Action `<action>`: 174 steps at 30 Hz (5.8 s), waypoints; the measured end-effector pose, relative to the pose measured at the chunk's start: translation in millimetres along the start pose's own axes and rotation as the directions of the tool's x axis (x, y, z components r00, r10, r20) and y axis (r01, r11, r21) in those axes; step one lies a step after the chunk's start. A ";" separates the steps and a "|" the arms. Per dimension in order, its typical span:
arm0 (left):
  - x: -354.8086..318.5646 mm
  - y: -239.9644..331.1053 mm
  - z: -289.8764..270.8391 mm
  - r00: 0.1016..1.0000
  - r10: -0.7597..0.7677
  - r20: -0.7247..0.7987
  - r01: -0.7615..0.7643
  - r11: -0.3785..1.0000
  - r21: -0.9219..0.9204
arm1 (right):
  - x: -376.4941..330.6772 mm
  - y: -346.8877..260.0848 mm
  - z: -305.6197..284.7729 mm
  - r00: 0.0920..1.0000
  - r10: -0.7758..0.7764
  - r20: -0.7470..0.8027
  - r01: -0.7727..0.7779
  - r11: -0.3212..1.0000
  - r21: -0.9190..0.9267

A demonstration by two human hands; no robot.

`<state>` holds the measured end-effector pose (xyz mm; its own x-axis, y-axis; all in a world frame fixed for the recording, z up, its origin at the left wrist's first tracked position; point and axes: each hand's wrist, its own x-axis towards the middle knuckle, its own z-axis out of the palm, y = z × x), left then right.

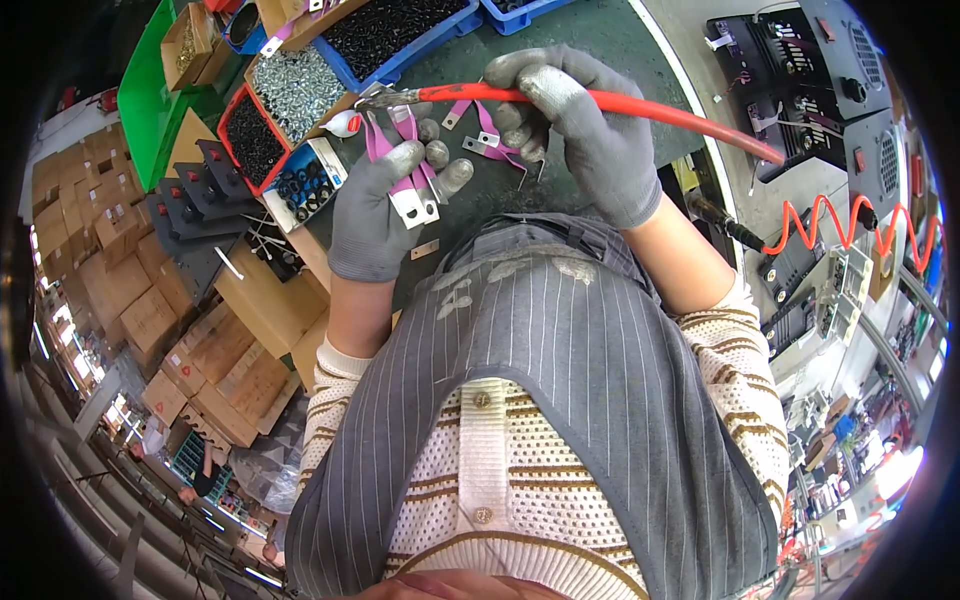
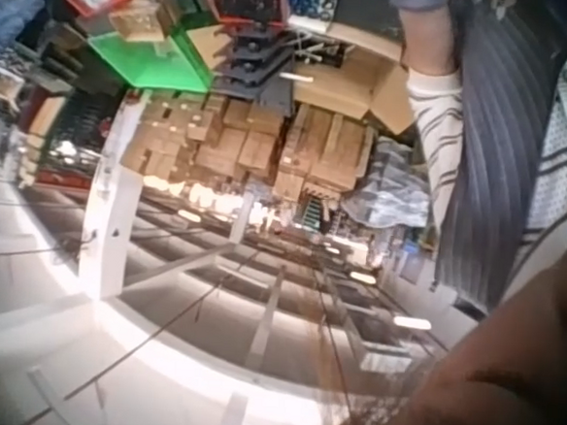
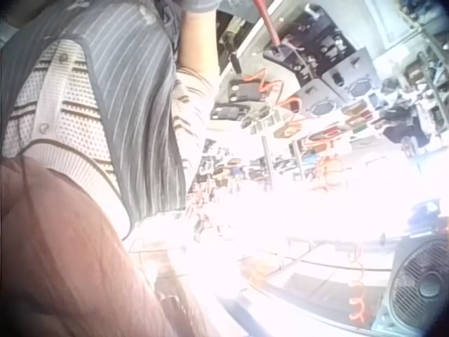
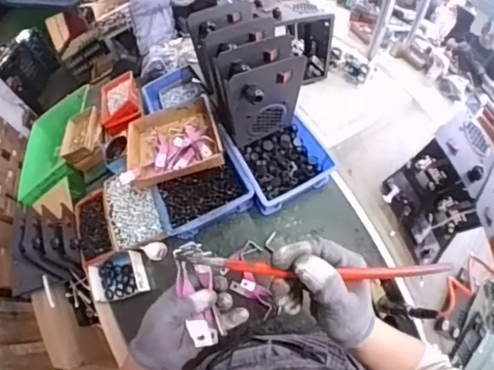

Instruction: Assembling various components and panels onto an electronics enclosure/housing.

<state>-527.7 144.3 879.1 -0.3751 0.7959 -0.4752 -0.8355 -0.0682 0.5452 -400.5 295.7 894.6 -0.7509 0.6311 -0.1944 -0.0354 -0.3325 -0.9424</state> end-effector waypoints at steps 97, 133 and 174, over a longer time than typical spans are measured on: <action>24.0 -35.1 -55.2 0.941 0.315 0.122 -0.330 0.774 0.541 | -13.7 -0.7 -77.4 0.965 -0.227 0.131 0.206 0.965 0.160; 61.8 -63.7 -81.9 0.846 0.486 0.219 -0.439 0.403 0.803 | -11.2 11.2 -104.8 0.998 -0.050 0.048 0.062 0.958 -0.280; 23.6 -5.7 -23.8 0.704 0.488 0.515 -0.671 0.221 0.708 | -27.7 -46.9 -65.8 0.983 -0.174 0.051 0.181 0.963 -0.199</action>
<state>-541.3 149.1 848.3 -0.4653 0.8372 0.2872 0.3510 -0.1233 0.9282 -334.7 339.9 926.2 -0.7659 0.6428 -0.0133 -0.0387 -0.0668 -0.9970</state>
